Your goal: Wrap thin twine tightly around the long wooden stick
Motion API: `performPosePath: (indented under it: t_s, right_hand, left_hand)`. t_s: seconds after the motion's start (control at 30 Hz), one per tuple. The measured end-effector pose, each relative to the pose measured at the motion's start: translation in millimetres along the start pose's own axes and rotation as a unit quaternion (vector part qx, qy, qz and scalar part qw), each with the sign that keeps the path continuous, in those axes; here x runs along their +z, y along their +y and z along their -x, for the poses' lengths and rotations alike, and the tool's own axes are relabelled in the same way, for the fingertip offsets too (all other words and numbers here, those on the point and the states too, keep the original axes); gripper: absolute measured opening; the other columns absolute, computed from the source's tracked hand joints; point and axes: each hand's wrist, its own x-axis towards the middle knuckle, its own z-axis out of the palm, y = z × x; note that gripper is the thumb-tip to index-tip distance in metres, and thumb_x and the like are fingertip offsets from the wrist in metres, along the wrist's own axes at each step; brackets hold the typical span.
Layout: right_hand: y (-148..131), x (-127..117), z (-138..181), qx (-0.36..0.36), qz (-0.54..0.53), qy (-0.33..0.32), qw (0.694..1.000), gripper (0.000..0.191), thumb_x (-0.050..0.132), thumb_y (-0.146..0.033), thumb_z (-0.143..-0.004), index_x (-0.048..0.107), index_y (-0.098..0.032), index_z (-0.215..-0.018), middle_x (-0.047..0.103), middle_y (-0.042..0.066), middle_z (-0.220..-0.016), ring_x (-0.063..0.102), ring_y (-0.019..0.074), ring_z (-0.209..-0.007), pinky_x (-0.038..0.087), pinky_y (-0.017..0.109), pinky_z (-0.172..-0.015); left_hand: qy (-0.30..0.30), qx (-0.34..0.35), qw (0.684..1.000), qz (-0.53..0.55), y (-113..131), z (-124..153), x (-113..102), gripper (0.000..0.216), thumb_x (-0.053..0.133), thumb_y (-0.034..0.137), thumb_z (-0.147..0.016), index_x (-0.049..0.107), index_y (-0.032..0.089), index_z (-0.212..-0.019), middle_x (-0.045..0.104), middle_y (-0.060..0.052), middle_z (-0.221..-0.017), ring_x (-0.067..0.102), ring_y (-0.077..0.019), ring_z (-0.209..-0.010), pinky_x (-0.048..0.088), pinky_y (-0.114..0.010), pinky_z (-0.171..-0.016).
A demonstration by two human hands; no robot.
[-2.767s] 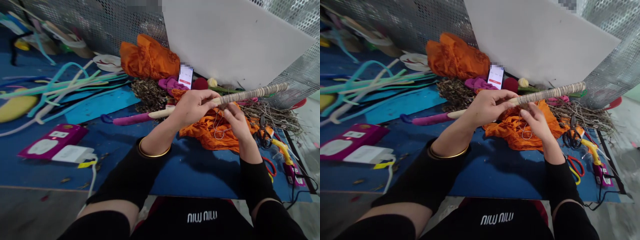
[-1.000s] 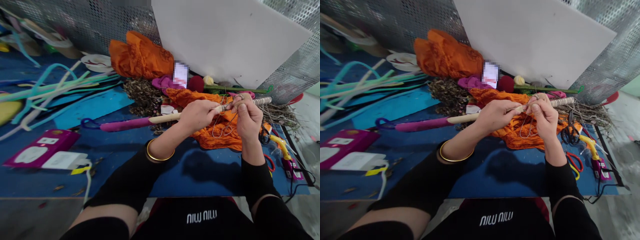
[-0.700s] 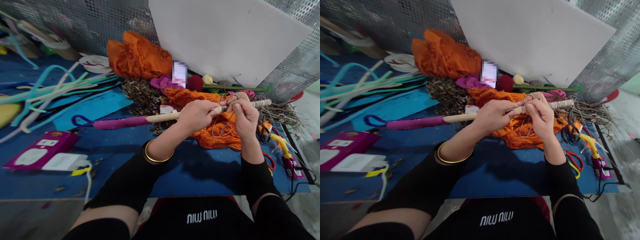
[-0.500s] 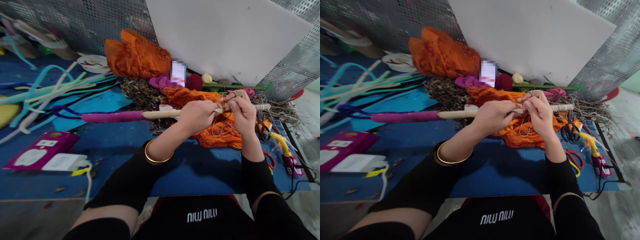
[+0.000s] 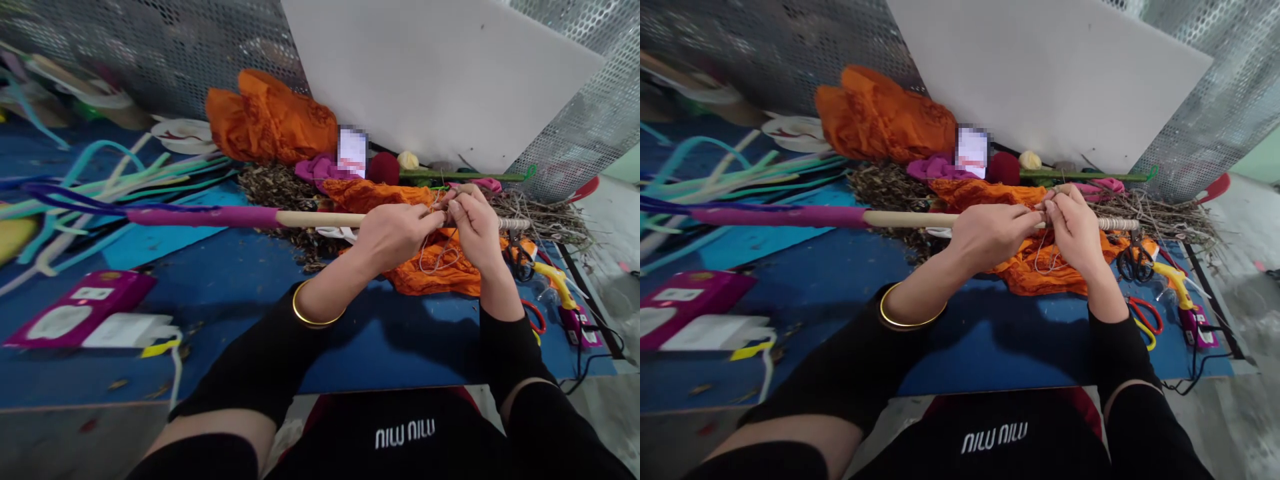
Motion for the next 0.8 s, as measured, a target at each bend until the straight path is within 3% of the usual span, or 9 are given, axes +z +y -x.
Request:
performPosePath:
  t_s: [0.13, 0.23, 0.33, 0.47, 0.67, 0.8]
  right_hand:
    - [-2, -6, 0, 0.026, -0.062, 0.047, 0.997, 0.038, 0.061, -0.046, -0.1, 0.062, -0.022, -0.071, 0.068, 0.004, -0.095, 0.068, 0.0172, -0.092, 0.059, 0.037, -0.089]
    - [-5, -20, 0, 0.074, -0.142, 0.118, 0.98, 0.032, 0.07, -0.045, -0.095, 0.065, -0.022, -0.073, 0.068, 0.001, -0.095, 0.067, 0.0116, -0.074, 0.06, 0.032, -0.076]
    - [-8, -37, -1, 0.111, -0.172, 0.161, 0.966, 0.031, 0.074, -0.046, -0.091, 0.065, -0.022, -0.072, 0.064, -0.003, -0.079, 0.053, 0.0058, -0.052, 0.046, 0.024, -0.05]
    - [-10, -46, -4, 0.123, -0.158, 0.181, 0.963, 0.035, 0.074, -0.049, -0.089, 0.063, -0.022, -0.07, 0.062, -0.004, -0.069, 0.042, 0.0042, -0.044, 0.026, 0.024, -0.04]
    - [-7, -49, -7, 0.145, -0.179, 0.214, 0.949, 0.028, 0.075, -0.042, -0.086, 0.064, -0.022, -0.069, 0.054, -0.006, -0.06, 0.038, 0.0047, -0.041, 0.021, 0.024, -0.035]
    - [-6, -57, -9, 0.143, -0.166, 0.255, 0.942, 0.026, 0.074, -0.039, -0.085, 0.064, -0.023, -0.067, 0.065, -0.002, -0.07, 0.036, 0.0047, -0.041, 0.022, 0.024, -0.034]
  left_hand:
    - [0.007, -0.023, 1.0, 0.018, -3, -1, -2, 0.032, 0.048, 0.023, -0.104, 0.077, 0.023, -0.117, 0.078, -0.006, -0.088, 0.068, -0.0182, -0.07, 0.032, -0.03, -0.054]
    - [0.008, -0.064, 0.997, 0.036, -9, -2, -7, 0.031, 0.053, 0.025, -0.103, 0.077, 0.027, -0.123, 0.08, -0.006, -0.092, 0.069, -0.0191, -0.072, 0.032, -0.03, -0.055]
    - [0.014, -0.096, 0.994, 0.044, -16, -3, -14, 0.032, 0.054, 0.028, -0.103, 0.077, 0.028, -0.125, 0.081, -0.005, -0.099, 0.071, -0.0197, -0.076, 0.034, -0.03, -0.057]
    - [0.022, -0.12, 0.989, 0.082, -22, -4, -24, 0.034, 0.055, 0.032, -0.102, 0.077, 0.03, -0.128, 0.082, -0.004, -0.104, 0.071, -0.0194, -0.08, 0.039, -0.029, -0.061]
    - [0.024, -0.129, 0.984, 0.122, -25, -5, -34, 0.035, 0.053, 0.031, -0.101, 0.078, 0.027, -0.125, 0.082, -0.005, -0.108, 0.073, -0.0203, -0.087, 0.045, -0.03, -0.068]
    - [0.012, -0.133, 0.985, 0.11, -25, -6, -36, 0.034, 0.053, 0.029, -0.101, 0.078, 0.026, -0.125, 0.081, -0.006, -0.109, 0.073, -0.0213, -0.089, 0.048, -0.031, -0.071]
